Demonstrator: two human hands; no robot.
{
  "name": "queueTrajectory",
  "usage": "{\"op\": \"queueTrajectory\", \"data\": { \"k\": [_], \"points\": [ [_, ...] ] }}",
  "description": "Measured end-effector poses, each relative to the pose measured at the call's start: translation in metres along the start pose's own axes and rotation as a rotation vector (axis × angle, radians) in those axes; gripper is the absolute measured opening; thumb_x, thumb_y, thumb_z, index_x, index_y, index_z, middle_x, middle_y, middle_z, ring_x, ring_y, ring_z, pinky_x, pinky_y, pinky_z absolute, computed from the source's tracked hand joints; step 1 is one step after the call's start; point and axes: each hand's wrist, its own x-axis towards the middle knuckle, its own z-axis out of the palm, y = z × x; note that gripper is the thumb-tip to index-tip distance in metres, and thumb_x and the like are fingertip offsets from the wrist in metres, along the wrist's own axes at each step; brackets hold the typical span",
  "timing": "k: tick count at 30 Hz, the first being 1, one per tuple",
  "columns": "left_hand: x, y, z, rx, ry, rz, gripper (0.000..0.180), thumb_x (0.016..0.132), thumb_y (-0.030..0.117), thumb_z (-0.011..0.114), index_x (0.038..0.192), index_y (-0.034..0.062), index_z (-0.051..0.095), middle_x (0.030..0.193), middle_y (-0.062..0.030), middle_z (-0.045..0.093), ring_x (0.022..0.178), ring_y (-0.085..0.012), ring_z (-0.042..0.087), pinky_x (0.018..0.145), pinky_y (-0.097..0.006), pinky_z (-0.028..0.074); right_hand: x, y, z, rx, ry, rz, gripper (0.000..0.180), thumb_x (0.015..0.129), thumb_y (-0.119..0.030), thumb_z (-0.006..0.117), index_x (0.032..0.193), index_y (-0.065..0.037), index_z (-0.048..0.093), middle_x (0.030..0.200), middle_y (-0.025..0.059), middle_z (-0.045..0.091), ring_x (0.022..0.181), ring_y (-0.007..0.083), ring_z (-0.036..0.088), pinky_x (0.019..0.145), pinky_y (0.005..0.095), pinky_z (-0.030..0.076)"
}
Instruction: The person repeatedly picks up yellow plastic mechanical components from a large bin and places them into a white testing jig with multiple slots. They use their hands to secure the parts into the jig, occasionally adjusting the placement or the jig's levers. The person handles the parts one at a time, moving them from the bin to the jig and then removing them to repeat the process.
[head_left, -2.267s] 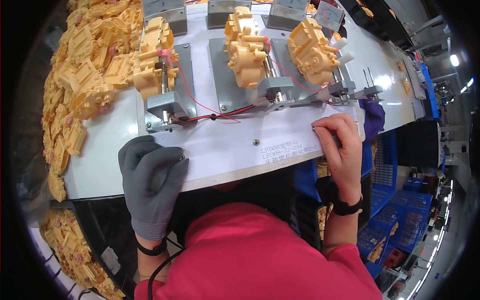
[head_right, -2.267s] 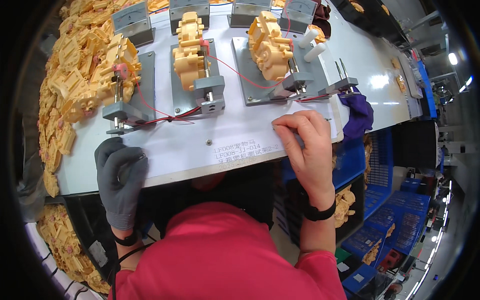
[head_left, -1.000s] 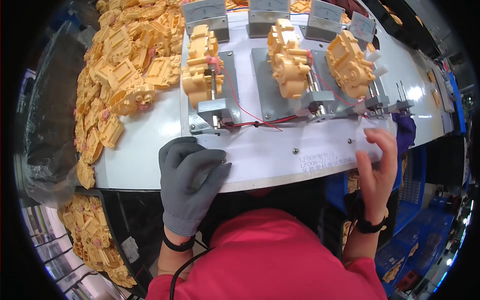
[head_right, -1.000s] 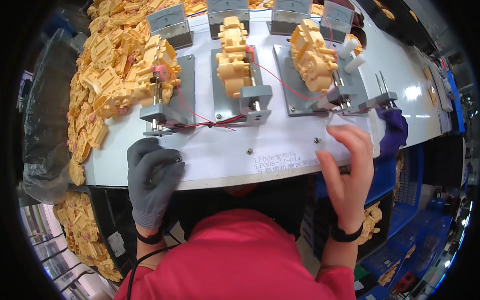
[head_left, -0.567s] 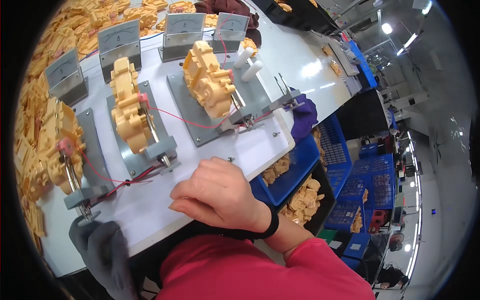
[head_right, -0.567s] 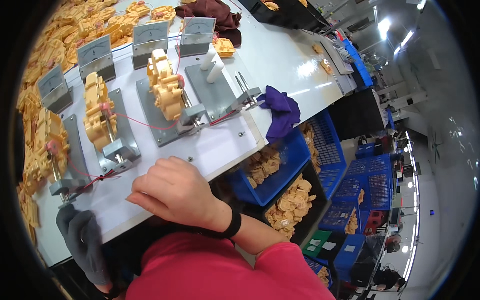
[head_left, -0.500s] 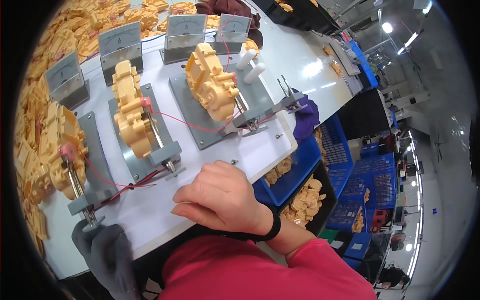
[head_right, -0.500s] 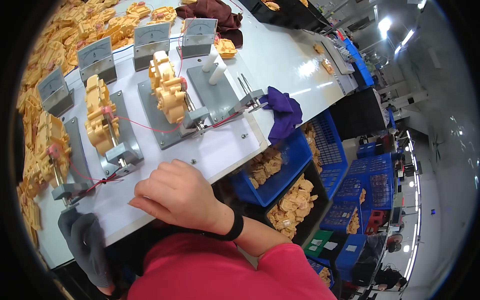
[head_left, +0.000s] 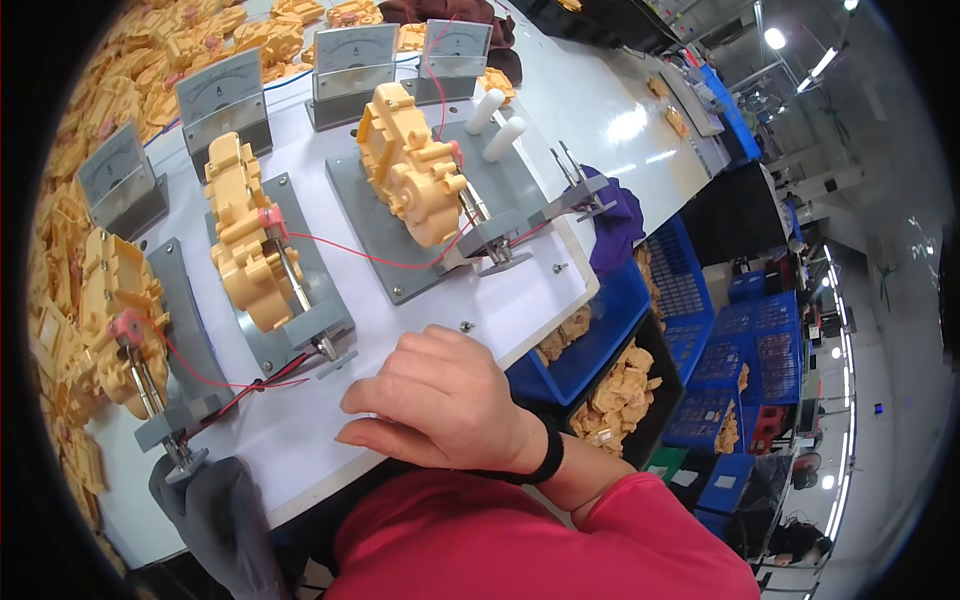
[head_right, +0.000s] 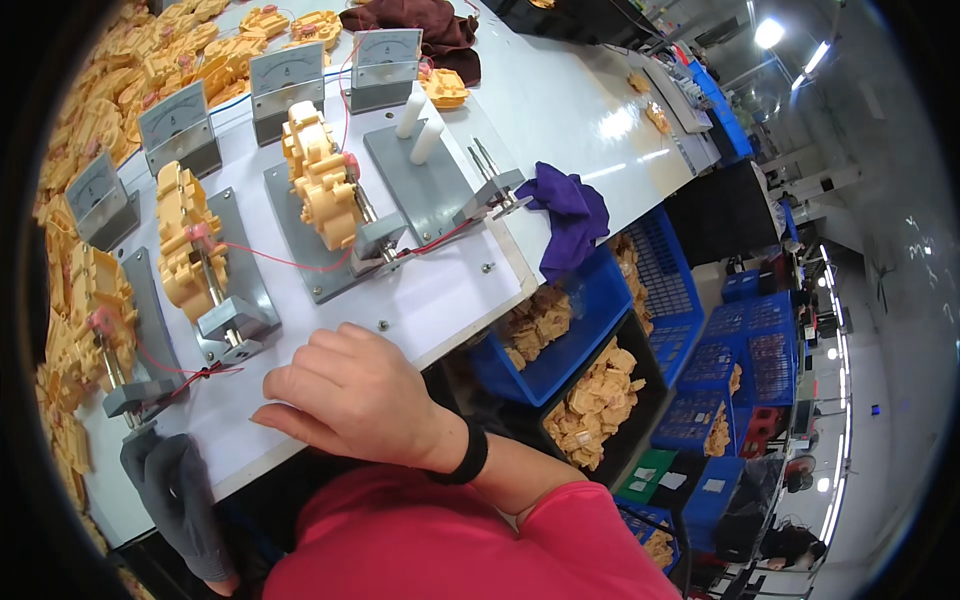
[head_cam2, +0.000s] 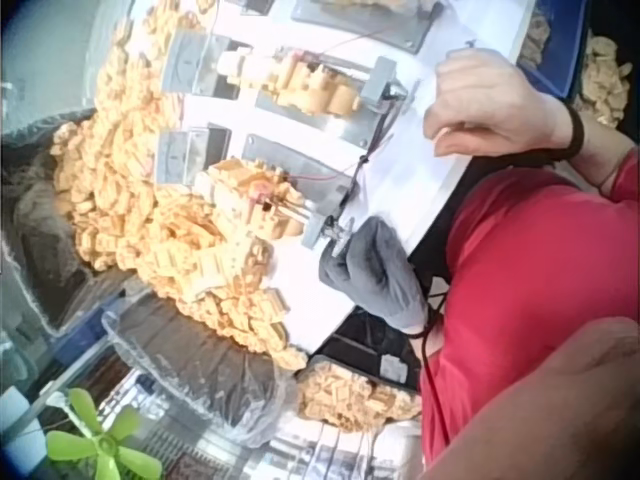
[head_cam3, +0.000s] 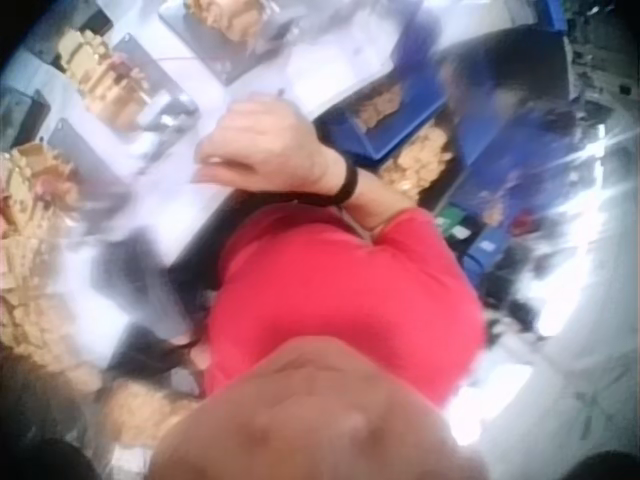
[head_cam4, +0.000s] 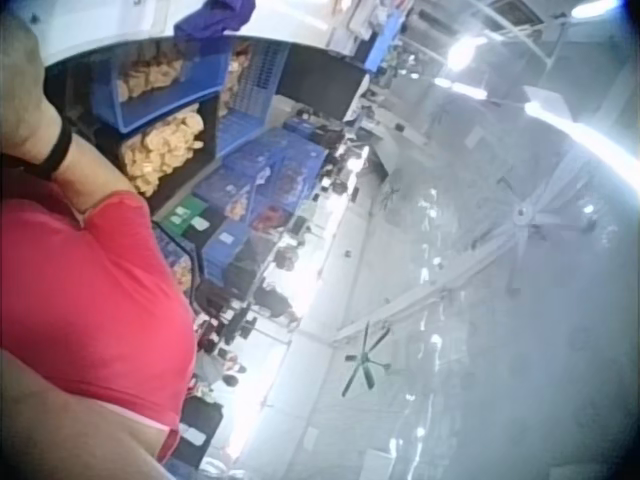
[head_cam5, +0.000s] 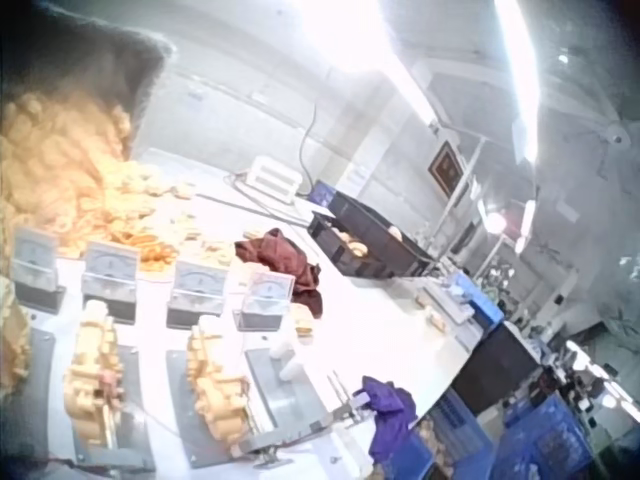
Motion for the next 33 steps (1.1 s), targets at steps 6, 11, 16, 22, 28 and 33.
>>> {"op": "queueTrajectory", "data": {
  "k": [6, 11, 16, 22, 28, 33],
  "points": [
    [-0.002, -0.001, 0.000, -0.048, -0.009, 0.093, 0.019, 0.079, -0.003, 0.066, 0.098, 0.0015, 0.063, 0.108, -0.0114, 0.047, 0.098, -0.0255, 0.049, 0.096, -0.036, 0.037, -0.002, 0.004, 0.001, -0.007, 0.014, 0.003, 0.020, 0.072, -0.021, 0.082, 0.082, -0.013, 0.066, 0.066, 0.0007, 0.053, 0.059, 0.0208, 0.052, 0.055, 0.0334, 0.039],
    [0.002, 0.004, -0.001, 0.039, 0.089, 0.185, 0.025, 0.071, 0.005, 0.079, 0.093, 0.0106, 0.070, 0.086, -0.0070, 0.054, 0.094, -0.0303, 0.053, 0.086, -0.042, 0.044, -0.003, -0.002, 0.000, -0.060, -0.052, 0.012, 0.018, 0.071, -0.014, 0.081, 0.080, -0.011, 0.066, 0.062, 0.0011, 0.052, 0.057, 0.0210, 0.052, 0.055, 0.0344, 0.039],
    [0.008, 0.001, 0.000, 0.048, 0.117, 0.215, 0.023, 0.072, 0.011, 0.080, 0.093, 0.0147, 0.072, 0.085, -0.0020, 0.059, 0.096, -0.0259, 0.053, 0.086, -0.037, 0.043, -0.001, -0.005, 0.003, -0.037, -0.022, 0.054, 0.016, 0.072, -0.010, 0.079, 0.081, -0.010, 0.066, 0.059, 0.0002, 0.051, 0.054, 0.0200, 0.049, 0.054, 0.0336, 0.036],
    [0.007, 0.001, 0.001, 0.029, 0.148, 0.207, 0.019, 0.075, 0.015, 0.079, 0.092, 0.0149, 0.071, 0.085, -0.0016, 0.060, 0.094, -0.0239, 0.053, 0.088, -0.036, 0.040, -0.003, -0.004, 0.005, -0.051, 0.011, 0.026, 0.014, 0.074, -0.010, 0.078, 0.082, -0.009, 0.066, 0.059, 0.0007, 0.051, 0.053, 0.0196, 0.048, 0.054, 0.0328, 0.036],
    [0.006, -0.001, 0.002, 0.015, 0.151, 0.252, 0.020, 0.073, 0.010, 0.079, 0.091, 0.0108, 0.070, 0.089, -0.0060, 0.056, 0.098, -0.0270, 0.052, 0.085, -0.037, 0.045, -0.004, -0.004, 0.003, -0.078, 0.026, -0.026, 0.011, 0.077, -0.009, 0.076, 0.084, -0.008, 0.066, 0.068, 0.0023, 0.057, 0.062, 0.0211, 0.052, 0.058, 0.0329, 0.038],
    [0.006, -0.003, 0.004, 0.026, 0.160, 0.248, 0.016, 0.077, 0.015, 0.077, 0.092, 0.0140, 0.071, 0.088, -0.0042, 0.059, 0.096, -0.0258, 0.054, 0.087, -0.037, 0.041, -0.001, -0.031, 0.014, 0.195, 0.093, -0.060, 0.020, 0.081, -0.007, 0.074, 0.099, -0.005, 0.066, 0.089, 0.0082, 0.063, 0.080, 0.0250, 0.057, 0.071, 0.0343, 0.046]
  ]
}}
